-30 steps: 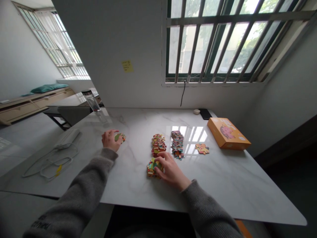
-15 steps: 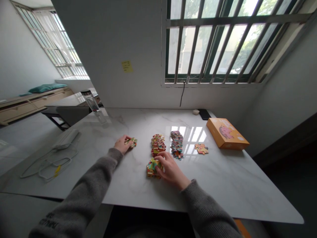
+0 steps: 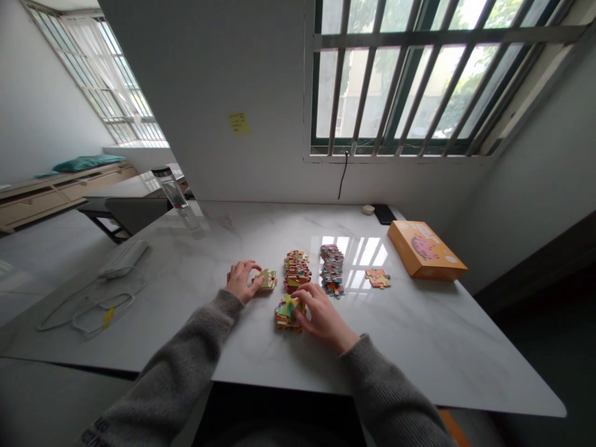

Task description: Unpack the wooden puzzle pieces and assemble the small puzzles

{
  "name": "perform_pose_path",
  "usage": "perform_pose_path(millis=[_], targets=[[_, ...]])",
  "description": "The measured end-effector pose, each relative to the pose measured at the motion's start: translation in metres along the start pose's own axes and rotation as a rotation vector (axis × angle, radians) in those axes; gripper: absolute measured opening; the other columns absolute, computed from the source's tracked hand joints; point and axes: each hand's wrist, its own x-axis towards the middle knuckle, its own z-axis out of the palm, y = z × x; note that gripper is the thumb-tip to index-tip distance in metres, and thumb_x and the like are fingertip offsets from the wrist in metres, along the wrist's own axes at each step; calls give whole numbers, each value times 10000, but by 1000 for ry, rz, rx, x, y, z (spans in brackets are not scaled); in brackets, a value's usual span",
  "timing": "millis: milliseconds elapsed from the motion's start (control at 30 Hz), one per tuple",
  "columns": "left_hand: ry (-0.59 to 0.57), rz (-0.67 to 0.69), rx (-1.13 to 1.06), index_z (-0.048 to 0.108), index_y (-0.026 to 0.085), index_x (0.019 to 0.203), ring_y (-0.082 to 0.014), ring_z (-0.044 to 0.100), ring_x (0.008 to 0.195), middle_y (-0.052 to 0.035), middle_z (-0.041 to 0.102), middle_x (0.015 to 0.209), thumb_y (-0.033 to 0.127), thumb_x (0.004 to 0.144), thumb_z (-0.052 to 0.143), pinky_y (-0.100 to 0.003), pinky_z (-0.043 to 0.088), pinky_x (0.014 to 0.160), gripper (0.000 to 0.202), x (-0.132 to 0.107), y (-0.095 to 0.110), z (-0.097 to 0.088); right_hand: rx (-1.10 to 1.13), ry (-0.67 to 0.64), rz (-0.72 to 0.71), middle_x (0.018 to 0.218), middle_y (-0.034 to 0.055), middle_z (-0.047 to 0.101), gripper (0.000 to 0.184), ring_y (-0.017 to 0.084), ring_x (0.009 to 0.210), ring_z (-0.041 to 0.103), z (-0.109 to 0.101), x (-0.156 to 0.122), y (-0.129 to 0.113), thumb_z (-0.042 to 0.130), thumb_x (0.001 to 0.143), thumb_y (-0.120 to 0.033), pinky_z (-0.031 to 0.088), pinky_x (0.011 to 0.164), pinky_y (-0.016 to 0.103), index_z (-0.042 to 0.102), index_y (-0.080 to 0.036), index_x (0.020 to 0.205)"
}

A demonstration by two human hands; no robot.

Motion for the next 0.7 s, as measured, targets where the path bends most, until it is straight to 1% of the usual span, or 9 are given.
perform_pose_path(millis=[33, 67, 133, 200, 267, 367, 467, 633, 700], targets=[[5, 62, -16, 612, 272, 1091, -316, 515, 1178, -84, 557, 1295, 411, 829, 643, -471, 409, 987, 299, -1, -3, -1, 6, -8, 6, 1110, 93, 597, 204, 243, 1072, 584, -1, 0, 0, 577, 923, -194, 537, 947, 443, 596, -244, 1120], [-16, 128, -36, 604, 278, 1135, -320, 497, 1203, -83, 528, 1342, 389, 798, 668, -471, 403, 1003, 360, -3, -6, -2, 12, -19, 11, 1105, 92, 596, 196, 240, 1068, 582, -2, 0, -1, 582, 921, -195, 537, 946, 438, 594, -241, 1111], [-115, 232, -60, 577, 279, 1216, -325, 495, 1212, -89, 508, 1374, 333, 730, 709, -469, 402, 1013, 506, -5, -12, -2, 19, -49, 11, 1104, 92, 593, 202, 238, 1062, 580, -4, 0, -1, 598, 913, -199, 536, 945, 433, 590, -236, 1111], [-196, 271, -58, 548, 275, 1278, -333, 501, 1211, -99, 510, 1375, 278, 683, 716, -471, 403, 1017, 618, -6, -16, -1, 20, -70, 4, 1117, 96, 587, 229, 239, 1065, 578, -4, -1, -1, 615, 902, -203, 536, 948, 433, 589, -236, 1127], [-223, 276, -55, 526, 269, 1311, -333, 507, 1212, -104, 510, 1374, 228, 663, 688, -470, 406, 1023, 669, -3, -20, 1, 17, -75, 2, 1128, 99, 581, 247, 240, 1071, 580, -4, -1, 0, 621, 897, -206, 537, 951, 431, 589, -237, 1140], [-231, 284, -66, 523, 261, 1309, -330, 512, 1223, -105, 499, 1374, 173, 640, 635, -467, 417, 1029, 683, 3, -25, 3, 14, -72, 2, 1137, 101, 580, 274, 241, 1083, 582, -2, -2, 2, 622, 898, -212, 537, 960, 429, 585, -239, 1168], [-234, 294, -74, 552, 258, 1259, -324, 521, 1224, -101, 501, 1363, 159, 639, 605, -471, 421, 1035, 630, 10, -28, 4, 11, -70, 1, 1144, 103, 585, 309, 243, 1086, 587, -1, -2, 3, 625, 898, -216, 536, 970, 433, 575, -242, 1202], [-241, 308, -88, 578, 248, 1208, -310, 562, 1144, -81, 581, 1254, 136, 636, 577, -464, 443, 1008, 584, 13, -30, 4, 17, -82, 6, 1147, 99, 591, 340, 235, 1091, 600, -5, -2, 2, 634, 888, -208, 539, 978, 417, 572, -241, 1221], [-234, 316, -104, 564, 229, 1226, -318, 556, 1148, -92, 578, 1254, 138, 631, 577, -476, 444, 1011, 603, 11, -28, 1, 28, -92, -1, 1161, 95, 589, 380, 231, 1100, 600, -7, -2, 2, 663, 866, -209, 535, 988, 409, 567, -241, 1232]])
